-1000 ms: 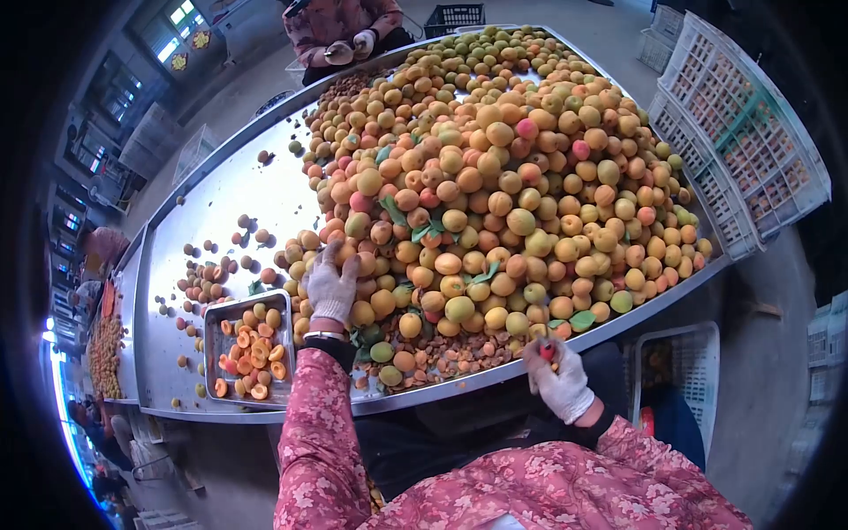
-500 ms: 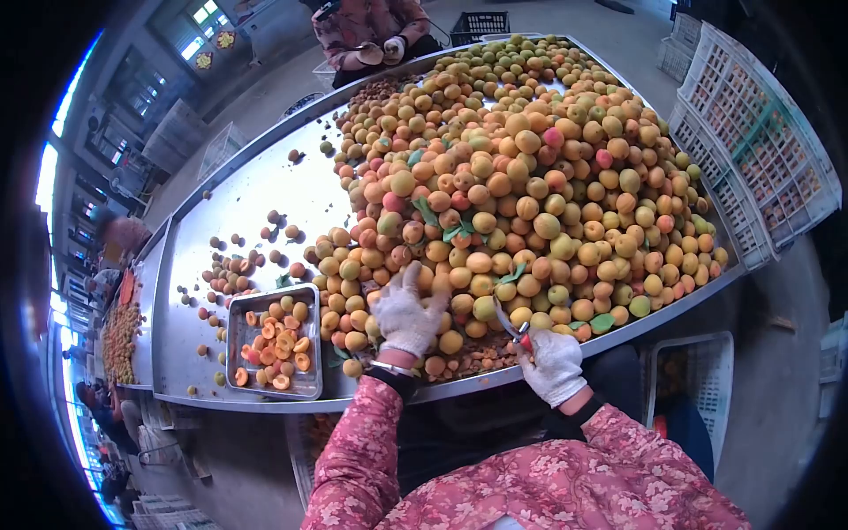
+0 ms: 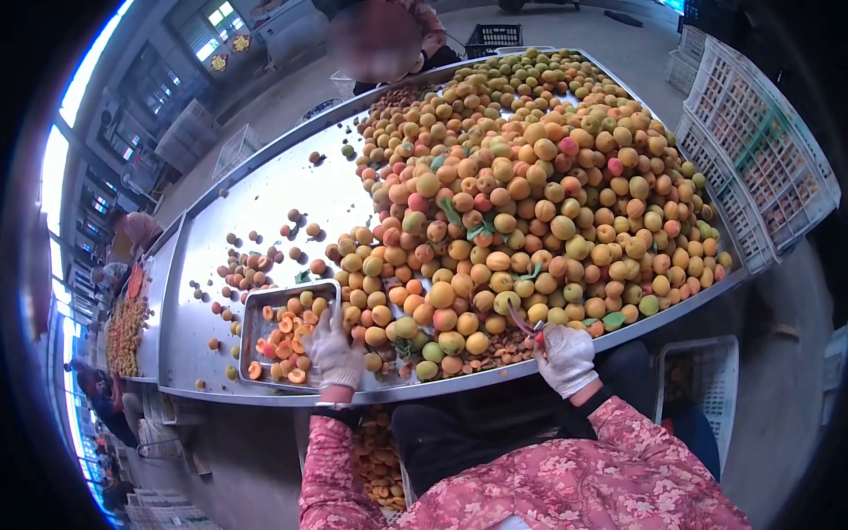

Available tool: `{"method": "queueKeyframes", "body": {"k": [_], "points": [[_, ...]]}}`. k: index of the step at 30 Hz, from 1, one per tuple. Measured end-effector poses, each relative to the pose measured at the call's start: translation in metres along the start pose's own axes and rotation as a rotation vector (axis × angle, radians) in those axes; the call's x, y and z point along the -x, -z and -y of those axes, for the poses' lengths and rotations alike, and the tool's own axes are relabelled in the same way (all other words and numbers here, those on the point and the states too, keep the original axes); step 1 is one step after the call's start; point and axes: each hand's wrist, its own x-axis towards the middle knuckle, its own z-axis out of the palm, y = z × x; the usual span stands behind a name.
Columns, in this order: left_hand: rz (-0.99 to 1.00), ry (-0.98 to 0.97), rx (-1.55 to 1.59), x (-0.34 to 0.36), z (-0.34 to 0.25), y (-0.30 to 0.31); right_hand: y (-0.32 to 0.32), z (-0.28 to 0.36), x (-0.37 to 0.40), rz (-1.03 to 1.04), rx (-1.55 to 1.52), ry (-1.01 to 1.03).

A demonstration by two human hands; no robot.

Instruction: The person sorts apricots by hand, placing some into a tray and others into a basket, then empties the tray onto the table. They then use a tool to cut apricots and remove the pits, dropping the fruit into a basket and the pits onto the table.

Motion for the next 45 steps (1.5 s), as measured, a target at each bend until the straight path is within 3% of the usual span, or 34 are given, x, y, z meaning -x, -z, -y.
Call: {"method": "queueKeyframes", "body": {"k": [2, 6, 8, 12, 16, 18, 20, 21, 22, 24, 28, 32, 36, 38, 39, 40, 42, 44, 45], "points": [[0.094, 0.061, -0.161, 0.007, 0.027, -0.001, 0.001, 0.002, -0.001, 0.015, 0.040, 0.023], [0.180, 0.044, -0.134, 0.009, 0.056, -0.017, -0.001, -0.001, 0.002, 0.022, 0.033, 0.027], [0.086, -0.055, -0.138, 0.006, 0.072, -0.030, -0.005, -0.003, 0.004, 0.034, 0.069, 0.007], [0.119, -0.014, -0.273, -0.004, 0.071, -0.018, -0.006, 0.001, 0.003, -0.004, 0.089, -0.001], [-0.020, -0.030, -0.351, -0.021, 0.072, -0.027, -0.007, -0.001, 0.003, 0.024, 0.028, -0.024], [0.031, -0.010, -0.344, -0.030, 0.059, -0.018, -0.005, 0.001, 0.002, 0.048, 0.054, -0.035], [0.270, 0.055, -0.076, -0.036, 0.042, -0.007, -0.002, 0.003, -0.001, 0.027, 0.065, -0.023], [0.187, -0.018, 0.173, -0.034, 0.044, -0.019, -0.002, 0.004, 0.000, 0.007, 0.071, -0.010], [0.195, -0.016, 0.170, -0.035, 0.046, -0.036, -0.005, 0.003, 0.002, 0.015, 0.068, -0.013], [-0.024, 0.028, 0.418, -0.043, 0.042, -0.055, -0.010, -0.003, 0.005, 0.004, 0.064, -0.024], [0.366, 0.210, 0.449, -0.060, 0.007, -0.036, -0.004, 0.002, -0.001, 0.007, 0.026, -0.016], [0.330, 0.333, 0.881, -0.040, -0.021, -0.040, -0.003, 0.007, -0.004, -0.013, 0.035, -0.015], [0.218, 0.345, 0.971, -0.022, -0.041, -0.006, -0.005, 0.004, -0.001, -0.036, 0.071, -0.004], [0.150, 0.118, 1.088, -0.019, -0.029, -0.009, -0.006, 0.003, 0.001, -0.026, 0.108, 0.008], [0.118, 0.095, 1.224, -0.020, -0.023, -0.006, -0.007, 0.003, 0.001, -0.024, 0.104, 0.017], [0.140, 0.169, 1.174, -0.023, -0.016, 0.014, -0.008, 0.003, 0.002, -0.037, 0.113, 0.023], [-0.062, 0.161, 0.837, -0.028, 0.033, 0.010, -0.009, 0.003, 0.001, -0.057, 0.116, 0.035], [-0.202, 0.340, 0.330, -0.023, 0.091, -0.007, -0.010, 0.003, 0.002, -0.047, 0.112, -0.014], [-0.225, 0.411, 0.251, -0.016, 0.114, -0.004, -0.011, 0.003, 0.004, -0.056, 0.126, -0.007]]}}
